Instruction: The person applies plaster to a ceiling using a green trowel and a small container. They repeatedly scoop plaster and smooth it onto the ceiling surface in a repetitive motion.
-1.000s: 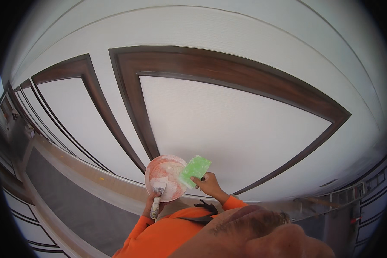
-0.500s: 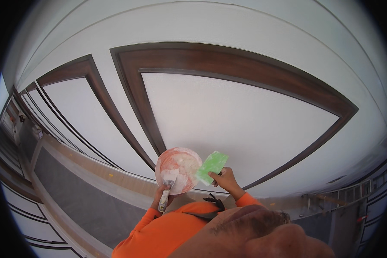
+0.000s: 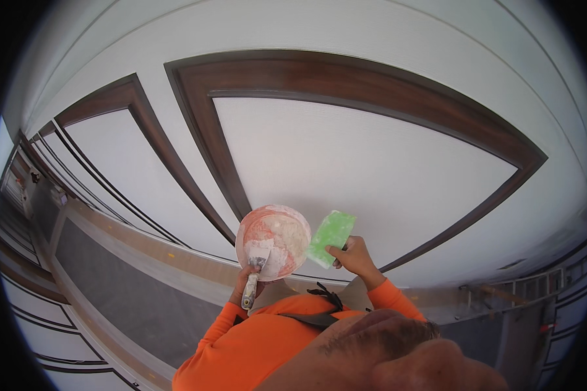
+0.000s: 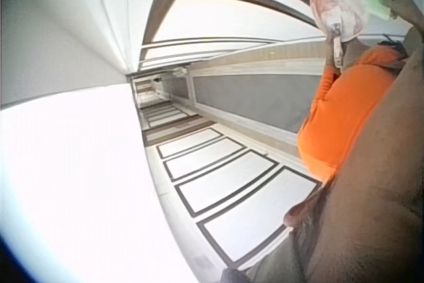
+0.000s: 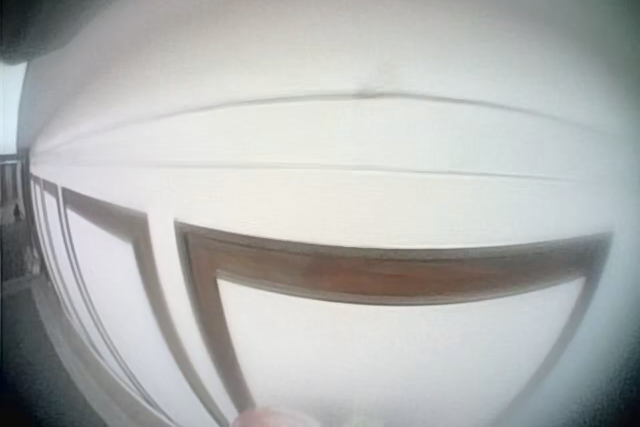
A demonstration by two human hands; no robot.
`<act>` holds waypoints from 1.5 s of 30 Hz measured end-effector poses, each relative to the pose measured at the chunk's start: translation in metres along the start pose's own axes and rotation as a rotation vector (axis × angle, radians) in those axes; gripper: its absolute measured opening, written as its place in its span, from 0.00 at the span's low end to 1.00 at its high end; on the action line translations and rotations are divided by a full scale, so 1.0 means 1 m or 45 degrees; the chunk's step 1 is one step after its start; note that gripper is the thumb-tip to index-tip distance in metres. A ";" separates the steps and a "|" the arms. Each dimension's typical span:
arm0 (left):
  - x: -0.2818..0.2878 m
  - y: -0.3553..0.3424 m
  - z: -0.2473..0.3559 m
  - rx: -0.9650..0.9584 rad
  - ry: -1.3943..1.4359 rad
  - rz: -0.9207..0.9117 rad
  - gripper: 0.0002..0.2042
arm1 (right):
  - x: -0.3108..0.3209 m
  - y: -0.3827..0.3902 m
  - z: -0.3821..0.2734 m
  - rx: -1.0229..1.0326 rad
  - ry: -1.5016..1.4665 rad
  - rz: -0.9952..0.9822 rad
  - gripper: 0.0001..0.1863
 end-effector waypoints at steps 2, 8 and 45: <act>-0.004 0.002 0.002 -0.010 0.003 0.021 0.36 | 0.007 0.004 -0.005 0.015 -0.013 0.033 0.12; -0.010 0.006 0.003 0.018 0.008 -0.085 0.36 | 0.032 0.015 -0.007 0.086 -0.157 0.219 0.12; -0.017 0.018 0.046 -0.206 -0.509 0.331 0.22 | -0.054 -0.039 -0.052 0.762 0.849 0.071 0.07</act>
Point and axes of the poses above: each hand's wrist, its own y-axis away from the middle knuckle, its own x-axis out of the back of the hand, z = x × y, the point moved 5 cm from there along -y, towards the middle knuckle, and after that the axes turned 13 degrees about x, right-handed, at the moved point
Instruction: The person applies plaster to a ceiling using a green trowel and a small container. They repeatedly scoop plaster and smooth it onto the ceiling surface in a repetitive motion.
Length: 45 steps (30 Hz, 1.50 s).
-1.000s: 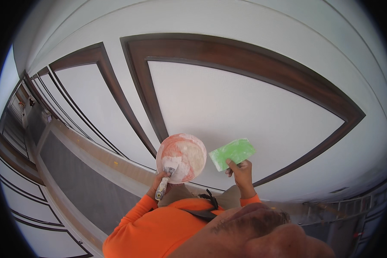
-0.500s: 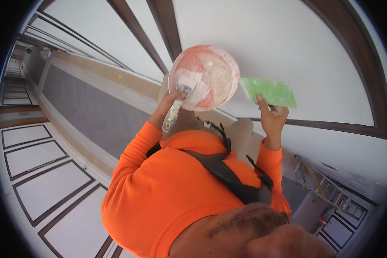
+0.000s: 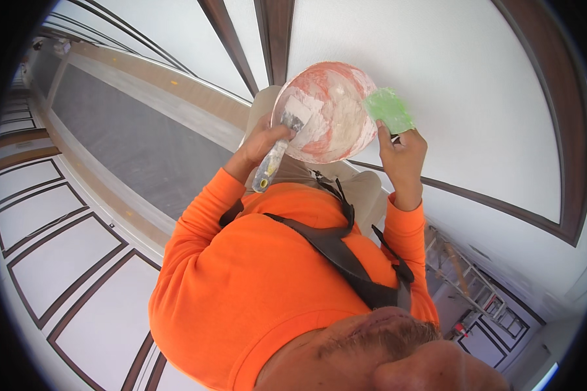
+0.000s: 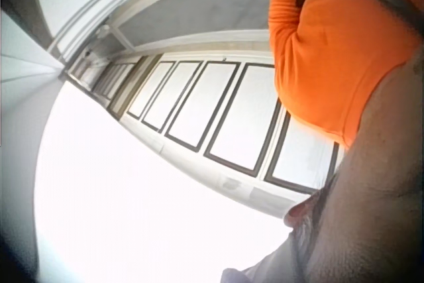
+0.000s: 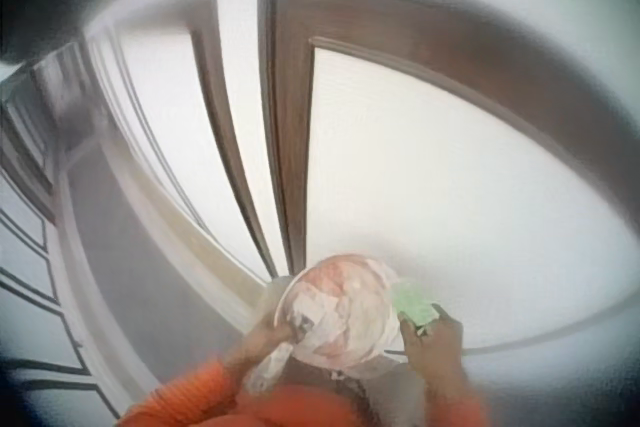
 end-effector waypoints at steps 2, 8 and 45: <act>0.001 -0.001 -0.001 0.007 0.011 -0.021 0.23 | -0.009 -0.001 -0.002 0.013 0.040 -0.048 0.06; 0.010 -0.010 -0.013 0.037 0.030 -0.061 0.23 | -0.023 0.004 0.000 -0.030 0.118 -0.139 0.07; 0.011 -0.018 -0.025 -0.167 0.091 -0.124 0.26 | -0.044 0.014 0.005 -0.038 0.216 -0.143 0.10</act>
Point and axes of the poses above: each hand's wrist, its own y-axis away from the middle knuckle, its own x-axis out of the back of the hand, z = x × y, the point moved 5 cm from there along -y, towards the middle knuckle, and after that the axes turned 13 degrees about x, right-handed, at the moved point
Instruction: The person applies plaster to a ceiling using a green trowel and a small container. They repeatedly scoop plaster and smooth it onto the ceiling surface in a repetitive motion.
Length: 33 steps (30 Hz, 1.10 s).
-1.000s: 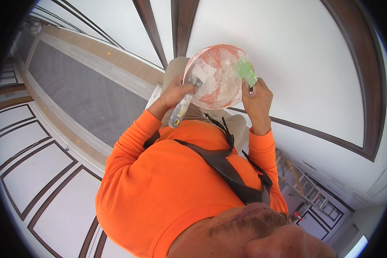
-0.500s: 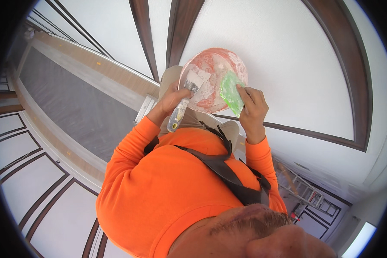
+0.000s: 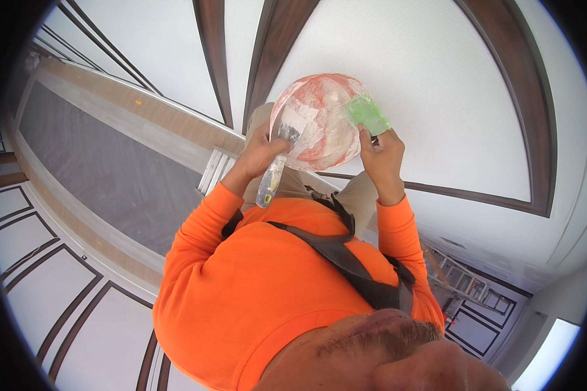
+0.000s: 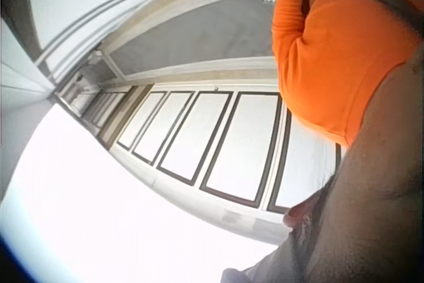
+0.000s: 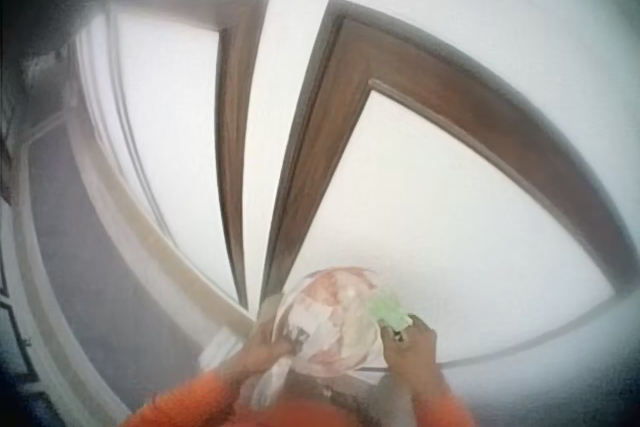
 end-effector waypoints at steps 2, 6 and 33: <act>0.000 -0.001 0.000 -0.002 0.014 -0.002 0.26 | -0.002 0.001 -0.005 0.168 0.077 0.079 0.14; 0.002 -0.001 0.000 0.024 -0.005 -0.006 0.27 | 0.004 0.013 -0.017 0.407 0.194 0.125 0.22; 0.000 0.011 0.011 0.434 -0.096 0.062 0.26 | 0.438 -0.156 -0.144 1.184 1.339 1.288 0.12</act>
Point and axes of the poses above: each hand's wrist, its own y-axis away from the middle knuckle, its own x-axis out of the back of the hand, z = x × y, the point moved 5 cm from there along -y, towards the middle knuckle, and after that the axes turned 13 degrees about x, right-handed, at the moved point
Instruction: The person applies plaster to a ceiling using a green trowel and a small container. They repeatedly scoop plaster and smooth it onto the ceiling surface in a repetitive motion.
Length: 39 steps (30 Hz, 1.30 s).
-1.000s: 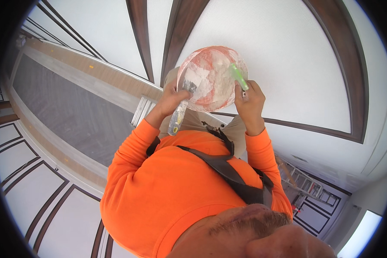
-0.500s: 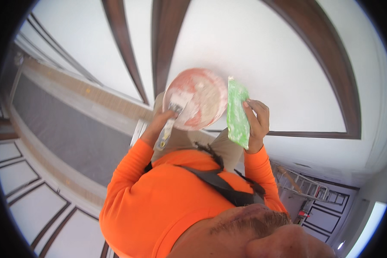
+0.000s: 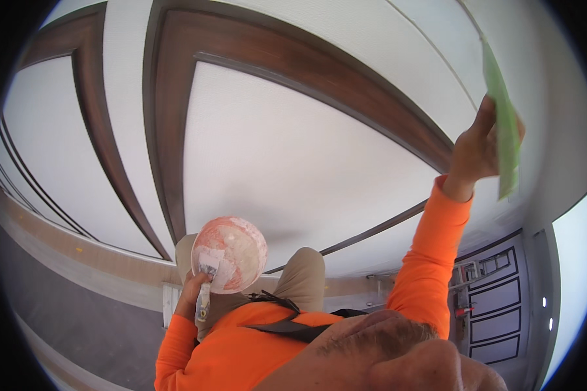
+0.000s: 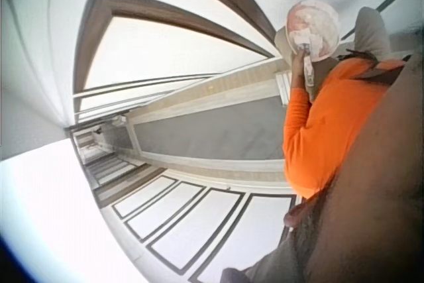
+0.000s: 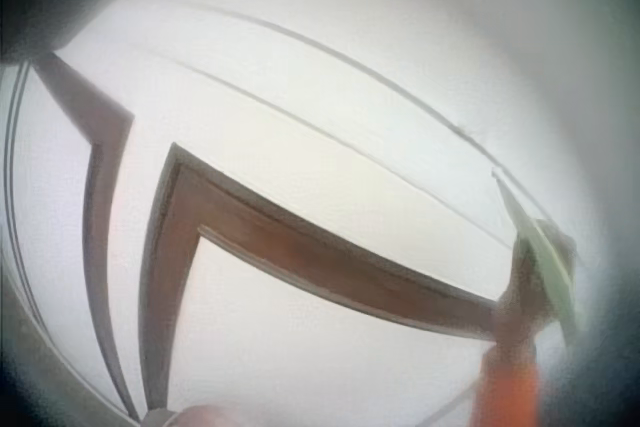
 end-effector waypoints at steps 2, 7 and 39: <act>-0.006 -0.007 0.000 -0.109 0.038 -0.081 0.26 | -0.003 -0.027 0.025 0.087 -0.072 -0.029 0.11; -0.008 0.001 -0.001 -0.150 0.155 -0.066 0.27 | -0.024 -0.052 0.076 0.166 -0.276 -0.221 0.11; -0.004 -0.005 -0.005 -0.165 0.148 -0.025 0.25 | -0.058 -0.031 0.125 -0.101 -0.317 -0.299 0.10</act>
Point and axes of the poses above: each hand's wrist, its own y-axis away from the middle knuckle, its own x-axis out of the back of the hand, z = x × y, the point moved 5 cm from there along -y, towards the middle knuckle, and after that the axes turned 13 degrees about x, right-handed, at the moved point
